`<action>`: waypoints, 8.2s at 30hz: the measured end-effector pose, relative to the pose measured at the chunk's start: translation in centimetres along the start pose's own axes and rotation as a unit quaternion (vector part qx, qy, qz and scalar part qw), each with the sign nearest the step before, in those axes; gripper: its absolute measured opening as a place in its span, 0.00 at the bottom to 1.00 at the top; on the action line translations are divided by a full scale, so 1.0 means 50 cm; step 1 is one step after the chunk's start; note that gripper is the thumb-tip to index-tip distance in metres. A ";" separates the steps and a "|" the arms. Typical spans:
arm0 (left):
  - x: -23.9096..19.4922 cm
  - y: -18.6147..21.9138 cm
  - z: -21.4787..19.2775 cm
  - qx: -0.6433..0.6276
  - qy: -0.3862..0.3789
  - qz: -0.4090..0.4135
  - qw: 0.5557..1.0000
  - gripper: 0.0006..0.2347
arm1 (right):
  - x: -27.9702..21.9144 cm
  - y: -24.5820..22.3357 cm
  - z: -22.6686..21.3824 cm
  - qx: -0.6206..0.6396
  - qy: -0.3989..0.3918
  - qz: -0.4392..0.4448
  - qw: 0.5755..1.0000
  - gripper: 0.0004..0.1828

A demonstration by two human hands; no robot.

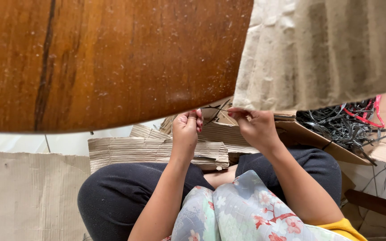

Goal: Wrapping a wooden table leg with corrugated cardboard and securing it with plastic ties for protection.

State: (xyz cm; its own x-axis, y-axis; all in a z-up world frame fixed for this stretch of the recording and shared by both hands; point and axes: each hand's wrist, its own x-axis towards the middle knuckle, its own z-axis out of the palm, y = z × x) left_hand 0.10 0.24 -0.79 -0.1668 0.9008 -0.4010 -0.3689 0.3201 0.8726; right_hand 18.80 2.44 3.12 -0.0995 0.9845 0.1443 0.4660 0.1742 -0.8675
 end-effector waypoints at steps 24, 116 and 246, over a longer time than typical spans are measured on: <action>-0.094 0.133 0.023 0.133 -0.079 0.376 0.914 0.15 | 0.031 -0.079 -0.014 -0.045 0.040 0.050 0.997 0.29; 0.009 0.029 -0.035 0.337 0.139 0.278 0.889 0.17 | 0.038 -0.029 0.134 -0.156 0.062 -0.333 0.928 0.07; -0.048 0.030 -0.072 0.351 0.134 0.109 0.920 0.08 | -0.012 0.055 0.043 -0.112 -0.075 0.038 0.990 0.06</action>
State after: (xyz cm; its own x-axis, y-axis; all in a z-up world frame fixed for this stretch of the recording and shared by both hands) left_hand -3.37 -2.51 0.50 -0.4220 0.8911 -0.1667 0.3654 0.3355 0.8683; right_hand 18.24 2.29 -0.38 -0.1784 0.9839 -0.0048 0.6587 0.1158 -0.7434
